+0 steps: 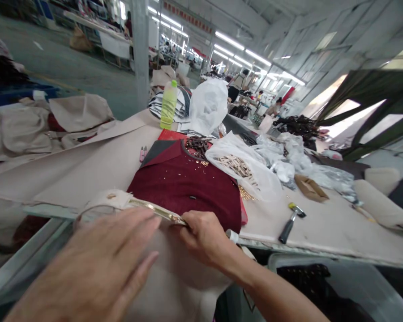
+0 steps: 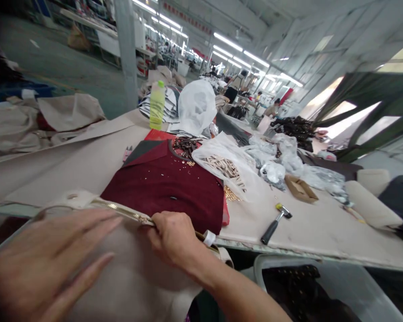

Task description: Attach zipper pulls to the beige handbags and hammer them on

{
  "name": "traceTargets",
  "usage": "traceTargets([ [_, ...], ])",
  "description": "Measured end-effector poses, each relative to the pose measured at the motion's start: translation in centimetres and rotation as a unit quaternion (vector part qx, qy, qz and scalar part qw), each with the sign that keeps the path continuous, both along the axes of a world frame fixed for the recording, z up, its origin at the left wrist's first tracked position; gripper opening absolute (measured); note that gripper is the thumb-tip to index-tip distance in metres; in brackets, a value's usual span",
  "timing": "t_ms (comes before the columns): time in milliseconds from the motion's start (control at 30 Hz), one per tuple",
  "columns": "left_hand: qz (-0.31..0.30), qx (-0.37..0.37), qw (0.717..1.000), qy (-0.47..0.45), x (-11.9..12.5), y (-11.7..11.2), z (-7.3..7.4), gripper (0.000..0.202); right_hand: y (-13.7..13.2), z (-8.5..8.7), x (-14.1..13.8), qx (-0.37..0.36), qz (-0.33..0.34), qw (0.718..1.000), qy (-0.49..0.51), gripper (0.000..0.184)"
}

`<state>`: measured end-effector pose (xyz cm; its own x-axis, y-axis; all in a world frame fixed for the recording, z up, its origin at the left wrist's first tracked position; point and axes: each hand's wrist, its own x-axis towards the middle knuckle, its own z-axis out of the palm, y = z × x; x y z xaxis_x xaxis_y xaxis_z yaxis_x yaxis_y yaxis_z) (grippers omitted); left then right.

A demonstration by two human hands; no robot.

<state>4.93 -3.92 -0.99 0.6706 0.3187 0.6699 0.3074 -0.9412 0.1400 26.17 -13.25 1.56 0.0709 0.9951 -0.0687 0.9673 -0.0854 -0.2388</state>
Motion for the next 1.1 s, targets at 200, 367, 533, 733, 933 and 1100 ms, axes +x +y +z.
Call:
traceTargets([
  [200,0.008,0.082,0.995,0.057,6.2,0.9,-2.5,0.048,4.3,-0.7,2.2,0.023,-0.057,0.998,-0.034,0.02],
  [367,-0.013,0.027,0.993,0.114,7.8,2.7,-4.5,0.046,4.2,-1.4,3.6,0.014,-0.066,0.998,-0.018,0.017],
  [533,0.0,-0.005,0.991,0.131,8.3,2.6,-4.6,0.046,-2.5,-0.9,9.4,0.134,-0.165,0.971,0.109,0.021],
  [733,-0.013,0.003,0.993,0.12,8.3,2.8,-4.8,0.044,-14.8,-3.8,19.3,0.122,-0.499,0.845,-0.149,0.071],
  [933,-0.007,-0.044,0.993,0.113,8.4,2.8,-5.2,0.059,-19.1,-5.7,23.6,0.076,-0.608,0.785,-0.089,0.086],
  [1100,0.004,-0.102,0.981,0.166,8.9,2.6,-4.2,0.055,-20.8,-4.5,25.1,0.133,-0.662,0.735,0.059,0.063],
])
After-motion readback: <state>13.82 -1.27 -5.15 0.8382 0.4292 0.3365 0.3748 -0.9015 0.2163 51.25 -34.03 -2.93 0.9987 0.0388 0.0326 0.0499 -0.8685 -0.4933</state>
